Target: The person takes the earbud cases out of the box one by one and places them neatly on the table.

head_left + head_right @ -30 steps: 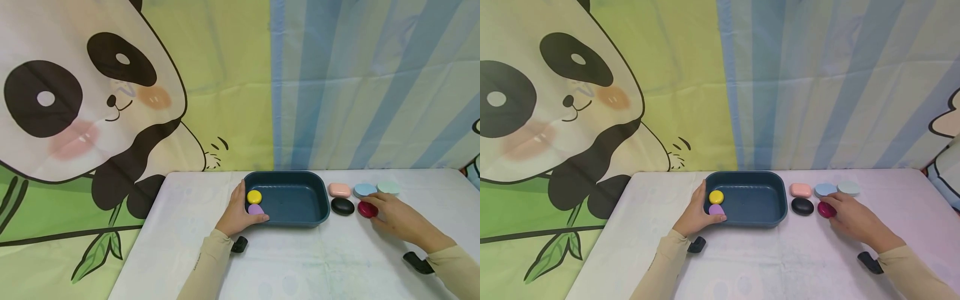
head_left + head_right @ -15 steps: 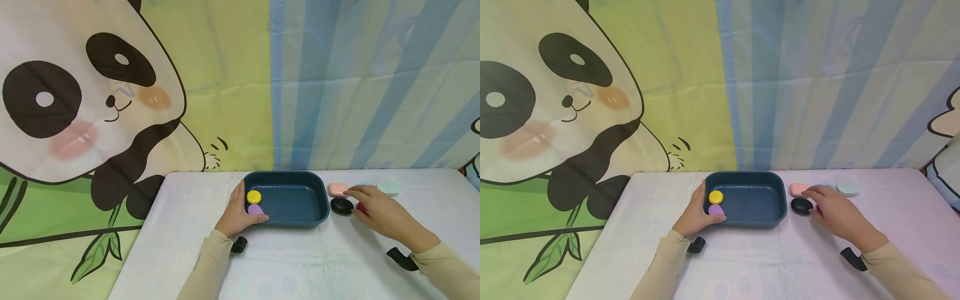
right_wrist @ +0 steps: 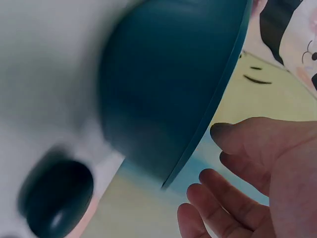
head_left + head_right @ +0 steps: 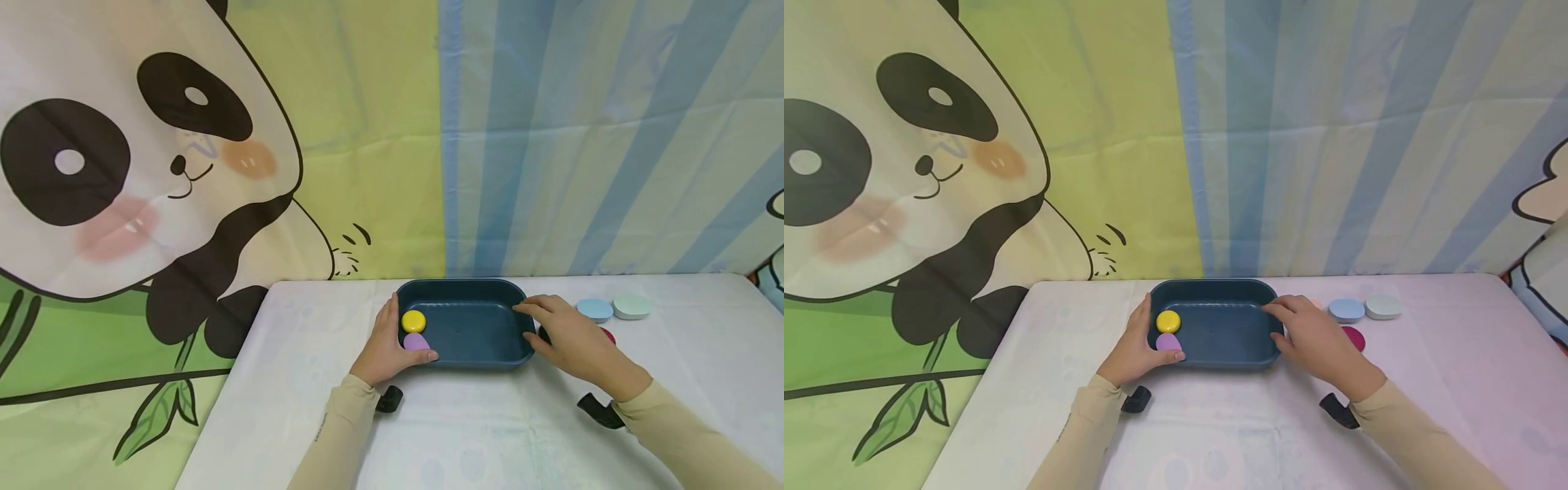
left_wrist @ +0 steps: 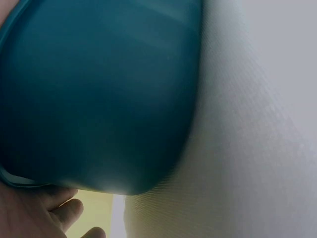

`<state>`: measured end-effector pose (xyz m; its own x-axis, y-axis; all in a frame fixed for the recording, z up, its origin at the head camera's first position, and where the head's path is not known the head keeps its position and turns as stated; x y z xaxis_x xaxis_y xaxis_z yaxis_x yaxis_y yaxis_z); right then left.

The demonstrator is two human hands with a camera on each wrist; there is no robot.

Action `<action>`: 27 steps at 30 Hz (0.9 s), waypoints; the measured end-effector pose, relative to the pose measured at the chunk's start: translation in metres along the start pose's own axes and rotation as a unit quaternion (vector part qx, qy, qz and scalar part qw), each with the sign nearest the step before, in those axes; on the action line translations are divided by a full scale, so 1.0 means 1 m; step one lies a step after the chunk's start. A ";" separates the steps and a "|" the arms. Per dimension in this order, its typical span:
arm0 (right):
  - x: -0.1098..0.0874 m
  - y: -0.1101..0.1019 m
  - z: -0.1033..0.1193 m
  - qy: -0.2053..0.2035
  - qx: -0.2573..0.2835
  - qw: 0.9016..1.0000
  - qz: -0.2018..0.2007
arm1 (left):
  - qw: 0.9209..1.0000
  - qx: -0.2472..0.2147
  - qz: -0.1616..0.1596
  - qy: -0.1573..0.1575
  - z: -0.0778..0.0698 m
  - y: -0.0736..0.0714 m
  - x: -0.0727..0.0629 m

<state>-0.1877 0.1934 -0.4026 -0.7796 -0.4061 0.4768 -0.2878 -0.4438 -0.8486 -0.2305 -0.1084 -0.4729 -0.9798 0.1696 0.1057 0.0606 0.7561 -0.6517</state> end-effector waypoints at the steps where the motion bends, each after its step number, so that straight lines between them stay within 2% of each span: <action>1: 0.003 0.003 0.003 0.000 0.003 1.000 0.002 | 1.000 0.001 0.000 0.001 0.000 0.000 0.000; 10: 0.030 0.030 0.031 -0.002 0.021 1.000 0.015 | 1.000 0.001 -0.001 0.004 0.000 0.000 0.001; 15: 0.044 0.046 0.044 0.014 0.037 0.999 0.024 | 1.000 0.010 -0.001 -0.001 0.000 0.001 0.001; 27: 0.064 0.081 0.067 0.042 0.070 0.995 0.063 | 1.000 0.004 0.002 0.000 0.001 0.002 0.001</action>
Point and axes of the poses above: each hand's wrist, its own x-axis towards the middle knuckle, its own y-axis out of the palm, z = x × y, the point moved 5 cm from there along x, towards the middle knuckle, and after that the axes turned 9 degrees about -z, right-handed, at the moved point
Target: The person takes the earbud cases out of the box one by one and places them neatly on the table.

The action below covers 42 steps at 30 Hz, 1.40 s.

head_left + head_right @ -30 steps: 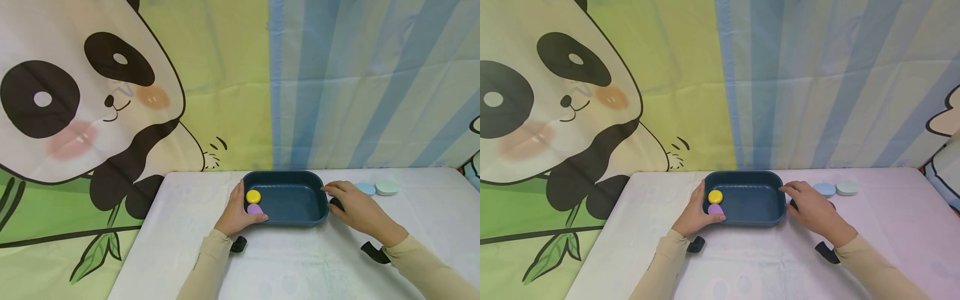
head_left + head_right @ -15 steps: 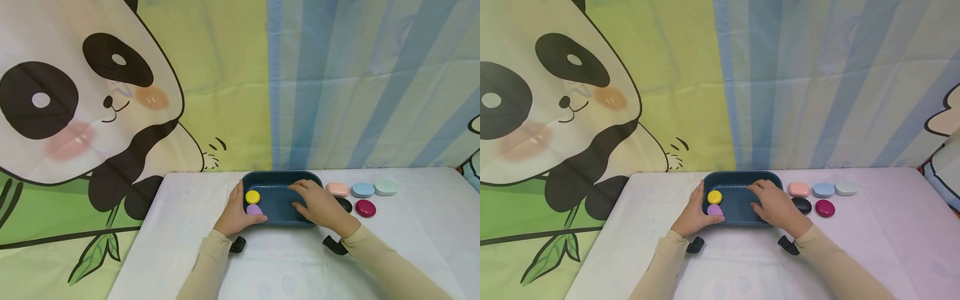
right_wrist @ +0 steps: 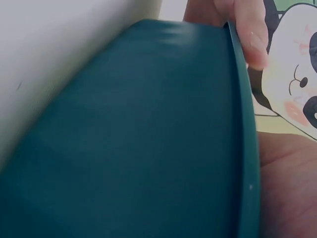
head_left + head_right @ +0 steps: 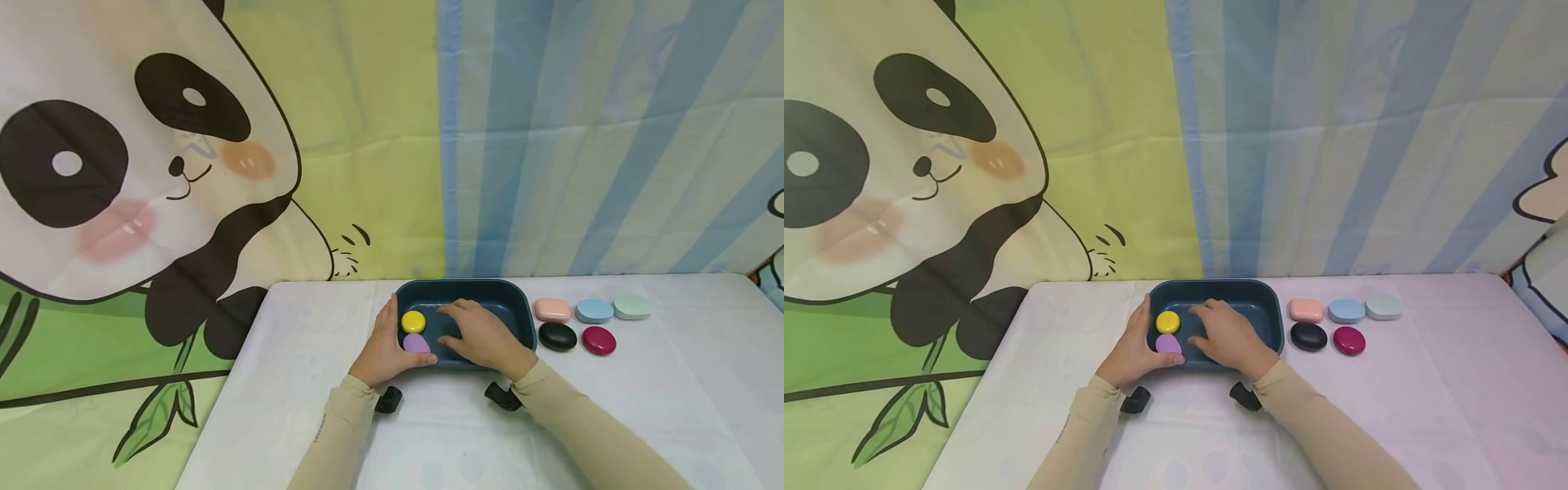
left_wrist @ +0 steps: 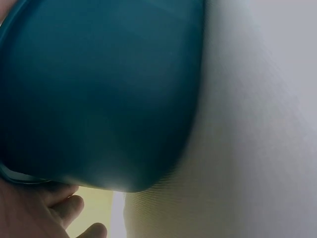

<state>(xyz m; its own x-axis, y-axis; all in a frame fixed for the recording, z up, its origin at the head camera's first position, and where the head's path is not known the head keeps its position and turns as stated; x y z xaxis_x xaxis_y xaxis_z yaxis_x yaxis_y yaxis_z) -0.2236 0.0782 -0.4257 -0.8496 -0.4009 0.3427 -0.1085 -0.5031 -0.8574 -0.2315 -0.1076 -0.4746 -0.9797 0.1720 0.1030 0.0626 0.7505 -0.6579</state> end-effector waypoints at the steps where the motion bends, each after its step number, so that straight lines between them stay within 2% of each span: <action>1: 0.001 0.002 0.002 0.002 0.003 1.000 0.004 | 1.000 -0.003 0.001 0.001 0.000 0.000 0.000; 9: 0.014 0.018 0.016 0.024 0.036 0.999 0.026 | 1.000 -0.012 0.012 0.005 0.001 -0.002 -0.001; 17: 0.024 0.031 0.026 0.031 0.046 0.996 0.063 | 1.000 -0.017 0.019 0.000 0.000 -0.003 -0.001; 27: 0.031 0.044 0.026 0.034 0.047 0.994 0.095 | 0.999 -0.023 0.021 0.002 -0.001 -0.004 -0.002; 36: 0.031 0.041 0.023 -0.005 0.109 0.984 0.139 | 1.000 -0.019 0.020 0.000 0.000 -0.003 0.000; 42: 0.029 0.038 0.022 -0.040 0.121 0.979 0.156 | 1.000 -0.011 0.018 0.002 0.001 -0.002 0.001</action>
Point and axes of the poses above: each hand's wrist, its own x-axis towards the middle knuckle, its own y-axis out of the palm, z = x × y, the point moved 5 cm from there along x, towards the middle knuckle, and after that the axes turned 9 degrees about -z, right-handed, at the moved point
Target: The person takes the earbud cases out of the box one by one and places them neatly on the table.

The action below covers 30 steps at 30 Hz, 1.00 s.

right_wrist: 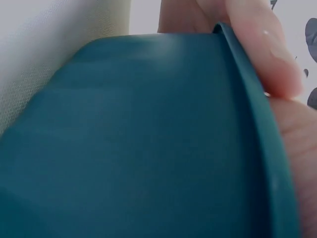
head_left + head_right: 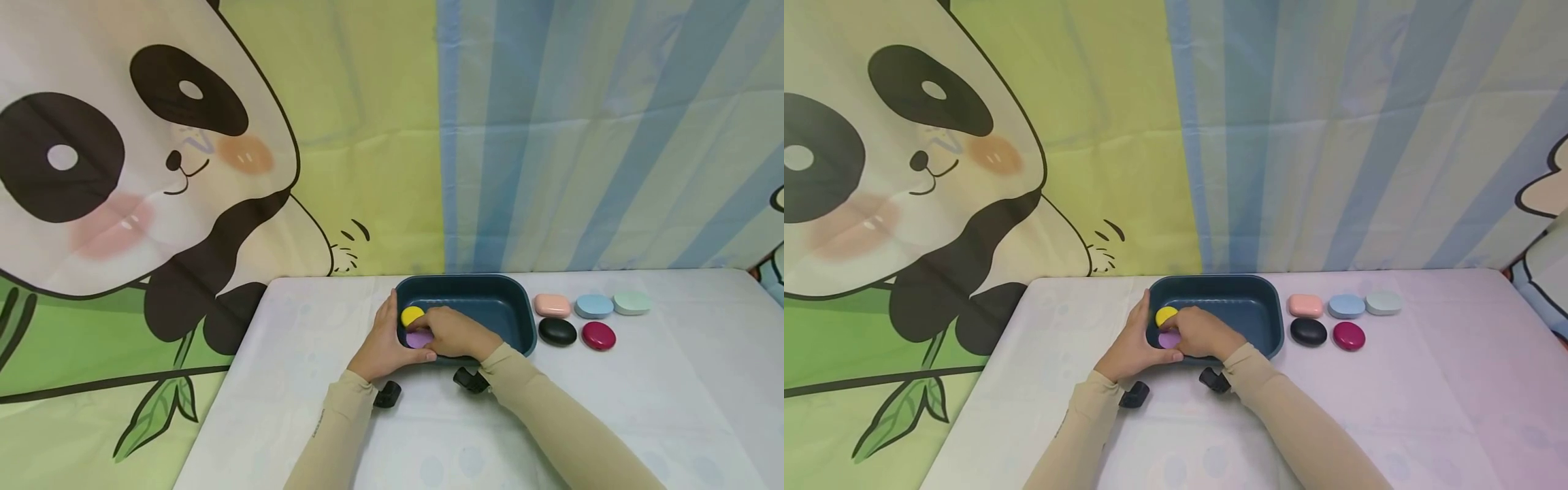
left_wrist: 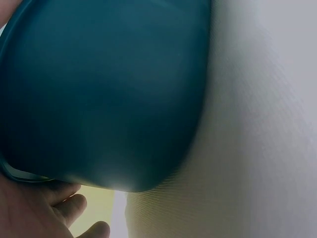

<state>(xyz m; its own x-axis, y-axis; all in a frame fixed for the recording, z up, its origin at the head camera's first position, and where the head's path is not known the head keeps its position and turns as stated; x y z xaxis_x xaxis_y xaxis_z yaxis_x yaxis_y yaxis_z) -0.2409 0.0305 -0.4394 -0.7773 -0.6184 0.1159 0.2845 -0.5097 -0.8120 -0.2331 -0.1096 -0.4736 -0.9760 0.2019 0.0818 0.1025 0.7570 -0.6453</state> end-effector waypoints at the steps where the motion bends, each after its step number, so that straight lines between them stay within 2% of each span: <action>1: 0.000 0.000 0.000 -0.005 -0.001 1.000 0.001 | 1.000 0.000 0.000 -0.001 0.000 0.000 0.000; 8: -0.003 -0.001 -0.003 -0.014 -0.014 1.000 -0.007 | 1.000 -0.003 -0.002 -0.002 0.000 0.000 0.000; 13: -0.009 -0.006 -0.004 -0.024 -0.028 0.999 -0.027 | 1.000 -0.004 -0.003 -0.004 0.001 0.001 0.000; 24: -0.030 -0.031 -0.013 0.002 -0.090 0.993 -0.079 | 1.000 0.001 -0.009 -0.008 0.000 0.002 0.001; 30: -0.046 -0.046 -0.015 0.001 -0.111 0.989 -0.102 | 1.000 0.000 -0.009 -0.011 0.000 0.002 0.000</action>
Point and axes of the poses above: each hand's wrist, its own x-axis towards the middle knuckle, its own y-axis out of the palm, z = x × y, the point moved 5 cm from there along x, towards the middle knuckle, and after that the axes turned 9 degrees about -z, right-handed, at the moved point
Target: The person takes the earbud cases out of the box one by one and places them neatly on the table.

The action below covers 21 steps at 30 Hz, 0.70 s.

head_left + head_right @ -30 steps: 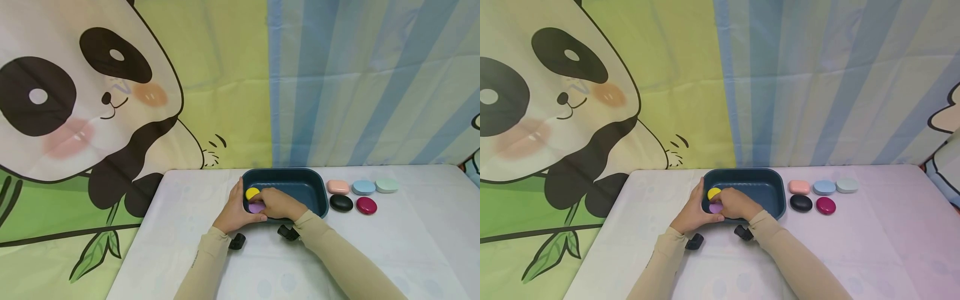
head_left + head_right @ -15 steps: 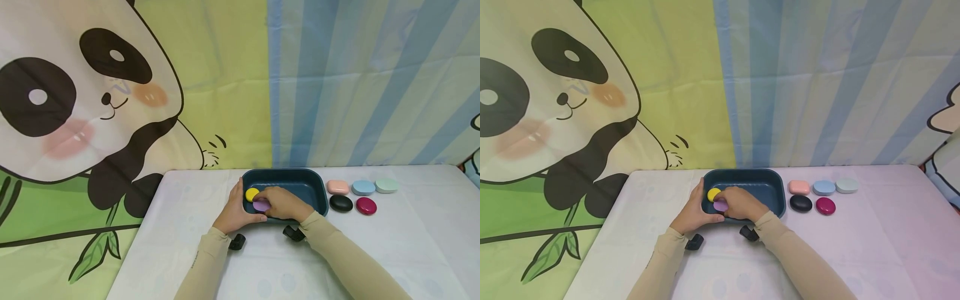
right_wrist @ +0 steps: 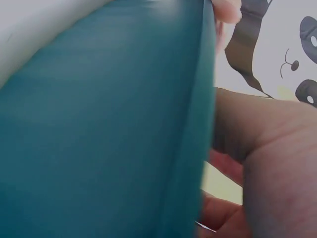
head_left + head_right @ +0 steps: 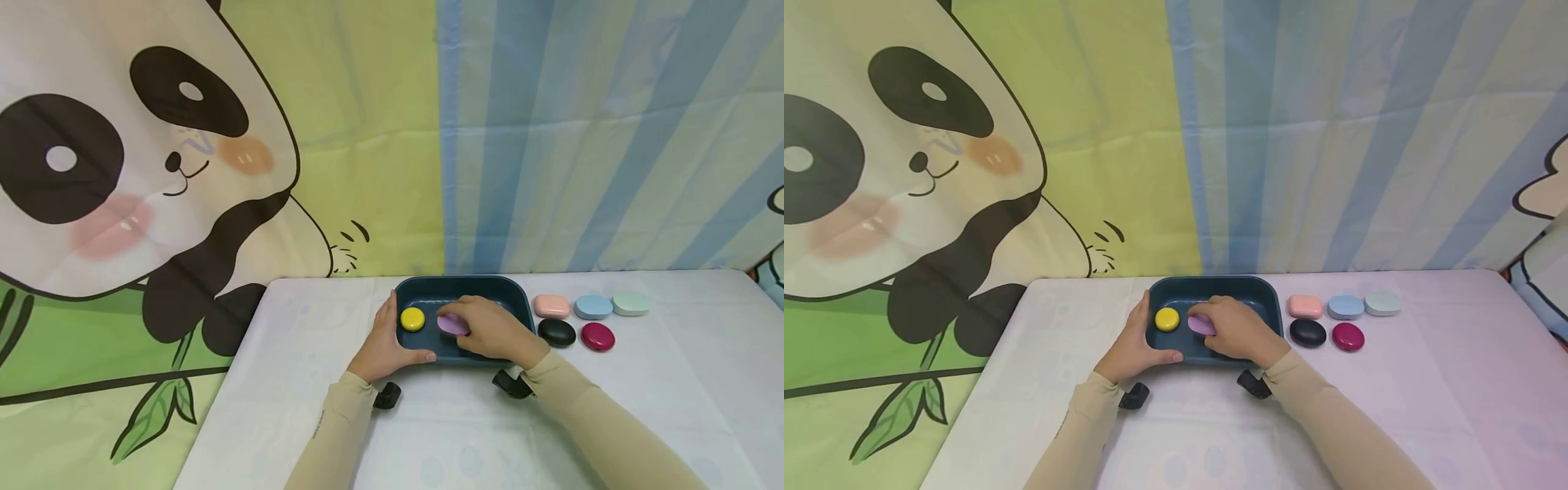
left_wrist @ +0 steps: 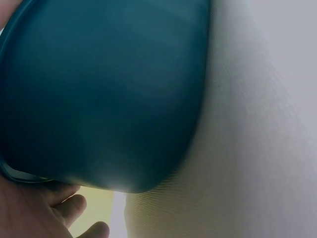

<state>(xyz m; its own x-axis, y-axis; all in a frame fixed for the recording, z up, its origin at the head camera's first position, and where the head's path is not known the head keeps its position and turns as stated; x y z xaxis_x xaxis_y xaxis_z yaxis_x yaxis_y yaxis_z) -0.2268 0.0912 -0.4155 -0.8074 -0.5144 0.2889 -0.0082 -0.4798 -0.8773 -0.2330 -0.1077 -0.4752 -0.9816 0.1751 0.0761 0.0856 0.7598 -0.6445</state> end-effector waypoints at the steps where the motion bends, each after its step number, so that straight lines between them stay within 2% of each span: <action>1: -0.002 -0.003 -0.001 0.000 -0.002 1.000 -0.003 | 1.000 0.000 0.000 -0.001 0.000 0.000 0.000; 21: -0.044 -0.049 -0.022 0.014 -0.017 0.997 -0.077 | 1.000 -0.005 0.003 -0.014 -0.001 -0.001 -0.001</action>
<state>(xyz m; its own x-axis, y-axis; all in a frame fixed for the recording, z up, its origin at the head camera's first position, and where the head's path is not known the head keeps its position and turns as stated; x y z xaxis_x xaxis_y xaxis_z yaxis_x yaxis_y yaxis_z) -0.2039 0.1535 -0.3937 -0.8115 -0.4159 0.4105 -0.1525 -0.5273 -0.8359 -0.2315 -0.1081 -0.4732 -0.9854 0.1622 0.0519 0.0923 0.7649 -0.6376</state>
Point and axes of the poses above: each hand's wrist, its own x-axis towards the middle knuckle, its own y-axis out of the palm, z = x × y, the point moved 5 cm from there along x, towards the middle knuckle, and after that the axes turned 9 degrees about -z, right-handed, at the moved point
